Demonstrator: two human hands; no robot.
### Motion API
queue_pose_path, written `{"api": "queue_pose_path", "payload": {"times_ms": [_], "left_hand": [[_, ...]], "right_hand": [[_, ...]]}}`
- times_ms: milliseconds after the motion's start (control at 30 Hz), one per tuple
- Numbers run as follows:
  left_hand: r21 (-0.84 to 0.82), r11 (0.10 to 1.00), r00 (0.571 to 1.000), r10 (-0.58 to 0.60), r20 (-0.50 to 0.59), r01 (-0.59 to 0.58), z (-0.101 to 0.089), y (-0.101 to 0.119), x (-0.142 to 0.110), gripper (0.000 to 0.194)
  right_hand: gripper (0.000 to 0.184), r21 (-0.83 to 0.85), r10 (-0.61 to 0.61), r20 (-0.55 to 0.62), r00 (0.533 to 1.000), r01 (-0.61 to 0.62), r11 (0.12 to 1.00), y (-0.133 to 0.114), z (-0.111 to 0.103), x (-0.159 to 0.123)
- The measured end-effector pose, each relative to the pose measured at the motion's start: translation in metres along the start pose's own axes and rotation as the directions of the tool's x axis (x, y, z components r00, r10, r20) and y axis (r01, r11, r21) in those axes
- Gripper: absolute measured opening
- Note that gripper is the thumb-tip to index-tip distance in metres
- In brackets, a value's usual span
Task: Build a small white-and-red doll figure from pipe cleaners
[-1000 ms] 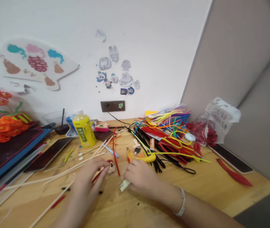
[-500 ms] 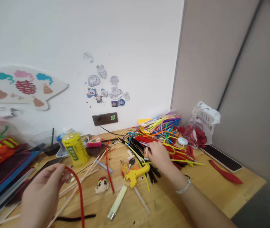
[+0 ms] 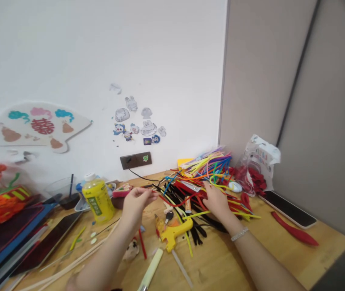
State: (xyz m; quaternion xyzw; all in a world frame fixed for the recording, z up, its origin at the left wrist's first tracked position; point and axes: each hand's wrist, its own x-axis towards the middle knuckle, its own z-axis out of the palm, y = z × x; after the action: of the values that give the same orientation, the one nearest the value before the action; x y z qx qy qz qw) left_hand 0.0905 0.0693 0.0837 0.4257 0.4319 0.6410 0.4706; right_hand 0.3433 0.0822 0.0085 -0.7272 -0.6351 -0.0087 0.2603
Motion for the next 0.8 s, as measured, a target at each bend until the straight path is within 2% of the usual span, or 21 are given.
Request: {"api": "queue_pose_path", "payload": {"times_ms": [100,233,400,567,700,800], "left_hand": [[0.031,0.999,0.999,-0.034,0.039,0.032,0.008,-0.020,0.011,0.016],[0.131,0.986,0.988,-0.117,0.098,0.103,0.009,-0.028,0.023,0.008],[0.254,0.945,0.964,-0.242,0.110,0.208,0.010,-0.034,0.035,0.024],[0.219,0.946,0.969,-0.247,0.014,0.238,0.017,-0.035,0.045,0.030],[0.114,0.972,0.973,-0.193,-0.125,0.207,0.021,-0.028,0.060,0.031],[0.033,0.986,0.961,-0.154,-0.230,0.166,0.019,-0.020,0.072,0.031]], "right_hand": [[0.055,0.099,0.005,-0.042,0.999,-0.001,0.995,0.008,-0.002,0.005],[0.054,0.268,-0.011,-0.115,0.993,0.042,0.963,0.010,-0.005,0.011],[0.047,0.482,-0.020,-0.173,0.985,0.102,0.870,0.002,-0.005,0.011],[0.046,0.603,0.039,-0.181,0.983,0.080,0.794,0.001,-0.003,0.011],[0.046,0.652,0.103,-0.194,0.976,0.049,0.757,0.004,-0.003,0.013],[0.046,0.692,0.137,-0.200,0.970,0.041,0.721,0.008,-0.001,0.016]]}}
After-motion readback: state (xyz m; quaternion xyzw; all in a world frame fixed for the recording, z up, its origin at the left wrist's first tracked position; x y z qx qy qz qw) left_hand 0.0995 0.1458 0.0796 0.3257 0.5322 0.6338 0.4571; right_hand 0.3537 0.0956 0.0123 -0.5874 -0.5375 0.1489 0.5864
